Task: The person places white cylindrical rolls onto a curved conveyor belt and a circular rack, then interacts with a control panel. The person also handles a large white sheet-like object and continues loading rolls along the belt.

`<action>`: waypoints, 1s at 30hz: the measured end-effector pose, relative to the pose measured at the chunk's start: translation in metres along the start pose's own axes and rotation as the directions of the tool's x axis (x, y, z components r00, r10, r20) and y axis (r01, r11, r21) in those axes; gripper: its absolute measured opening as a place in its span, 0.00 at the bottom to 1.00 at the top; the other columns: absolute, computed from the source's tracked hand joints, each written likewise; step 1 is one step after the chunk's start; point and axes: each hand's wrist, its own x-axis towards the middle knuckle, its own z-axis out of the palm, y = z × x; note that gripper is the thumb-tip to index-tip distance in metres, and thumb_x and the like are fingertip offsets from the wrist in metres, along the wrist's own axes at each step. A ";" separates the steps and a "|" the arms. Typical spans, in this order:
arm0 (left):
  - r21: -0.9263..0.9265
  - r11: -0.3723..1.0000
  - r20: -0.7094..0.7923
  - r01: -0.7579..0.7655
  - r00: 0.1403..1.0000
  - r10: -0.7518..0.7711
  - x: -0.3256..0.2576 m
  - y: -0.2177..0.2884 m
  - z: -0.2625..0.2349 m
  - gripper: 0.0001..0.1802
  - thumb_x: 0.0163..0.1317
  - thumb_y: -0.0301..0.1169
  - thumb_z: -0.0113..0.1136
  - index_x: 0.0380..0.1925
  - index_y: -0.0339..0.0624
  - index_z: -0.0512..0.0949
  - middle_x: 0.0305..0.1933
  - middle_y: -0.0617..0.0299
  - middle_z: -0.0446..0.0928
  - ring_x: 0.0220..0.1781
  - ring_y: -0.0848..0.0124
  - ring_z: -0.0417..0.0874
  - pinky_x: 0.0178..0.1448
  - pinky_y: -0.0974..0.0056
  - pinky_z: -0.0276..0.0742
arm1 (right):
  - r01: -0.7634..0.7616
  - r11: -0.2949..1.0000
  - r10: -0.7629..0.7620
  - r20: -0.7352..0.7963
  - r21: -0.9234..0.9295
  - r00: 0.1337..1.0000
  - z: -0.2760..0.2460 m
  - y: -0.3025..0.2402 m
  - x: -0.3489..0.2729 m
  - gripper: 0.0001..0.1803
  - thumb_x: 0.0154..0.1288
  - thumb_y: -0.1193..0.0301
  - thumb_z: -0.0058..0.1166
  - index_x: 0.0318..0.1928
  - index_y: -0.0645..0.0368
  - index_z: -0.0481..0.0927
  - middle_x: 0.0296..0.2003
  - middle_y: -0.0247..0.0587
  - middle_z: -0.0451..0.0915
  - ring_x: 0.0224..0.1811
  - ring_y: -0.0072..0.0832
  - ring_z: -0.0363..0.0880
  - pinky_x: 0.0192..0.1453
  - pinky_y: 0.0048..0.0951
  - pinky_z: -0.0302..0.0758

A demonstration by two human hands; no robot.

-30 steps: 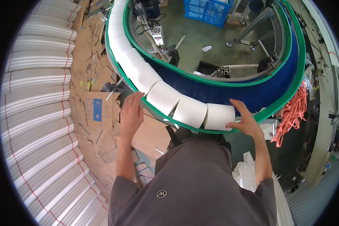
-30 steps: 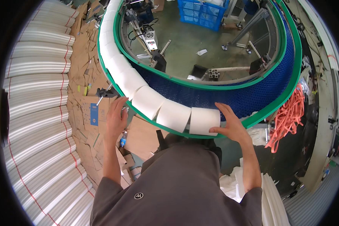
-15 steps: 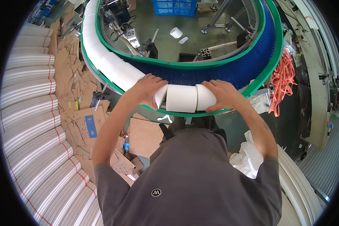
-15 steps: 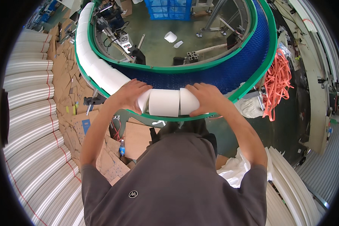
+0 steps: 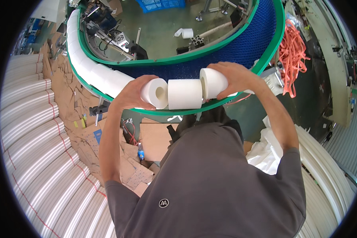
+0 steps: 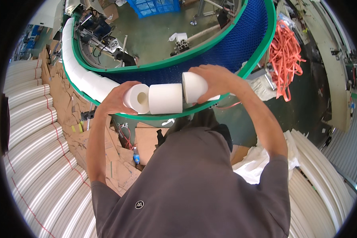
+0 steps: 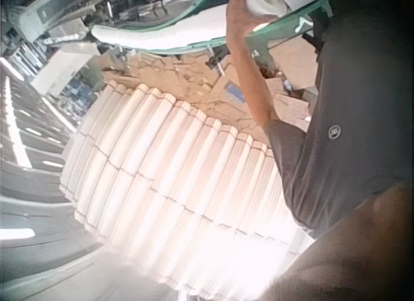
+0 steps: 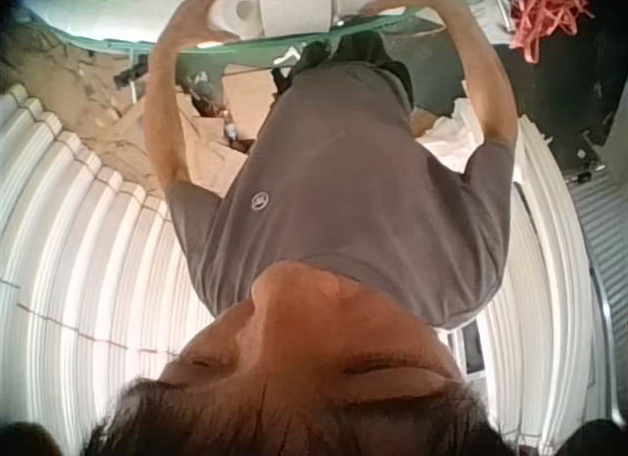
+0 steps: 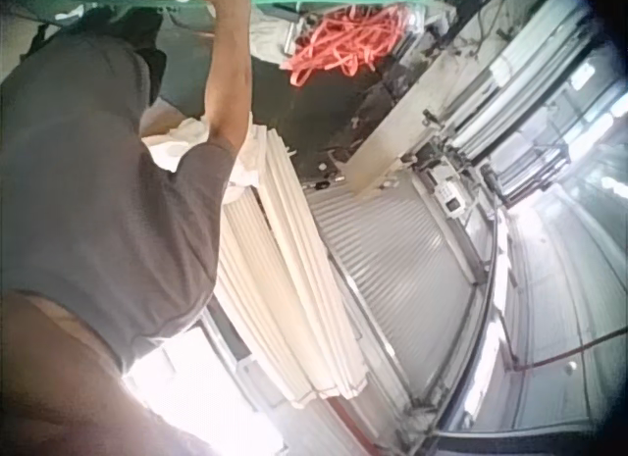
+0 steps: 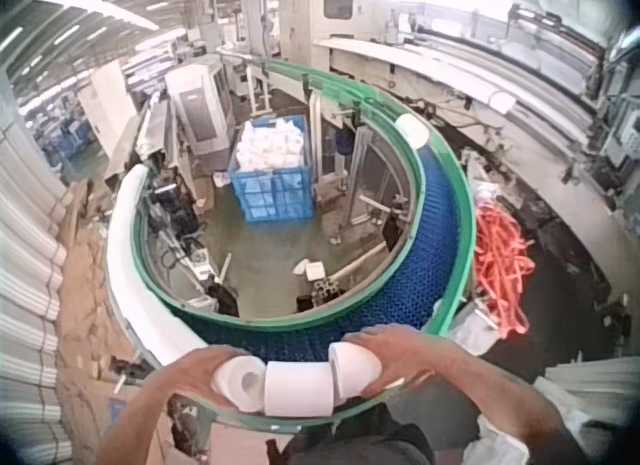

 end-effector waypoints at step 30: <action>0.590 0.794 0.111 -0.143 0.989 0.096 0.033 0.034 0.035 0.60 0.24 0.50 0.82 0.65 0.46 0.70 0.51 0.53 0.75 0.53 0.52 0.76 0.58 0.51 0.69 | 0.135 0.984 -0.135 0.005 -0.120 0.991 -0.003 0.033 0.009 0.52 0.35 0.47 0.73 0.63 0.58 0.71 0.46 0.50 0.78 0.50 0.48 0.78 0.54 0.45 0.73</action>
